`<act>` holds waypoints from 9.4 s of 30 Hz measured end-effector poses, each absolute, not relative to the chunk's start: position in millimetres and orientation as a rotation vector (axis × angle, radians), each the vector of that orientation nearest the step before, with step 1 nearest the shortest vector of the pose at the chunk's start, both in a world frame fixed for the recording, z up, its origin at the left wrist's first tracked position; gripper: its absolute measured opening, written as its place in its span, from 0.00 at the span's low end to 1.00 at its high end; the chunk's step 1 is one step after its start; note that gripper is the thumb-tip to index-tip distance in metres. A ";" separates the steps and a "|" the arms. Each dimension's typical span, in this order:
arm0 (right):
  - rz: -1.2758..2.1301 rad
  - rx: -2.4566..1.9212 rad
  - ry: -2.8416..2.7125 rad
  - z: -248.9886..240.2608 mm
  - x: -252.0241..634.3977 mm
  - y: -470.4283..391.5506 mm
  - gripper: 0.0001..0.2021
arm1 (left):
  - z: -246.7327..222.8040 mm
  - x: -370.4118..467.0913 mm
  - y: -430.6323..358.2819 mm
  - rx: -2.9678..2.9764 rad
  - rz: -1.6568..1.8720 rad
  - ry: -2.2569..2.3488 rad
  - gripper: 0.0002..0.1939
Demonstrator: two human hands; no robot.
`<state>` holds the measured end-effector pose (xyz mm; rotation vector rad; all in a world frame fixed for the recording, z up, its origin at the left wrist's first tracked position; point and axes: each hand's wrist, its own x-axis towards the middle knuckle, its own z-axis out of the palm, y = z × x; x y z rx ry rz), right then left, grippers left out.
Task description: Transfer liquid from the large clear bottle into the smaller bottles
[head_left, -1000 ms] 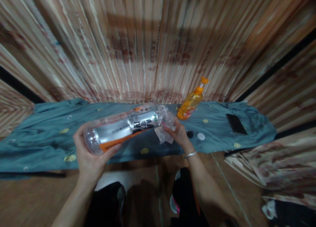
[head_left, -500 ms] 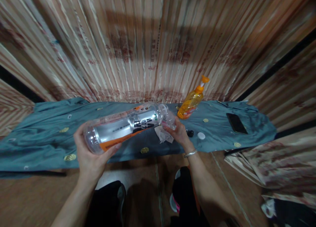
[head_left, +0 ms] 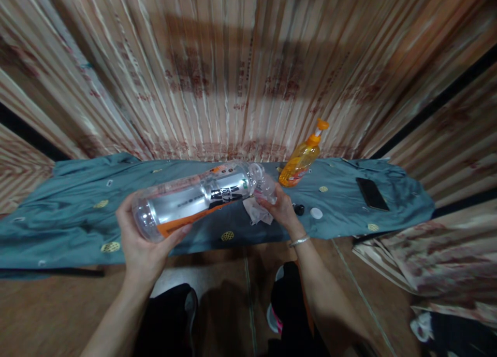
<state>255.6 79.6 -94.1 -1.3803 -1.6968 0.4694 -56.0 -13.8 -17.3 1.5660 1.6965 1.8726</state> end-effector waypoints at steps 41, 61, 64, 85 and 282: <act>0.471 -1.340 -1.689 -97.9 255.3 81.1 0.25 | -17.5 -55.6 -14.0 1.700 1.924 1.665 0.50; 0.459 -1.332 -1.695 -99.1 256.4 81.8 0.24 | -16.9 -57.5 -14.8 1.659 1.898 1.682 0.54; 0.469 -1.319 -1.691 -99.4 256.4 82.0 0.24 | -17.6 -57.5 -14.3 1.657 1.901 1.692 0.55; 0.486 -1.331 -1.701 -93.1 253.9 79.2 0.24 | -15.7 -54.5 -13.6 1.593 1.907 1.690 0.52; 0.456 -1.293 -1.693 -102.8 255.4 83.5 0.24 | -7.7 -44.3 -29.3 1.715 1.812 1.676 0.49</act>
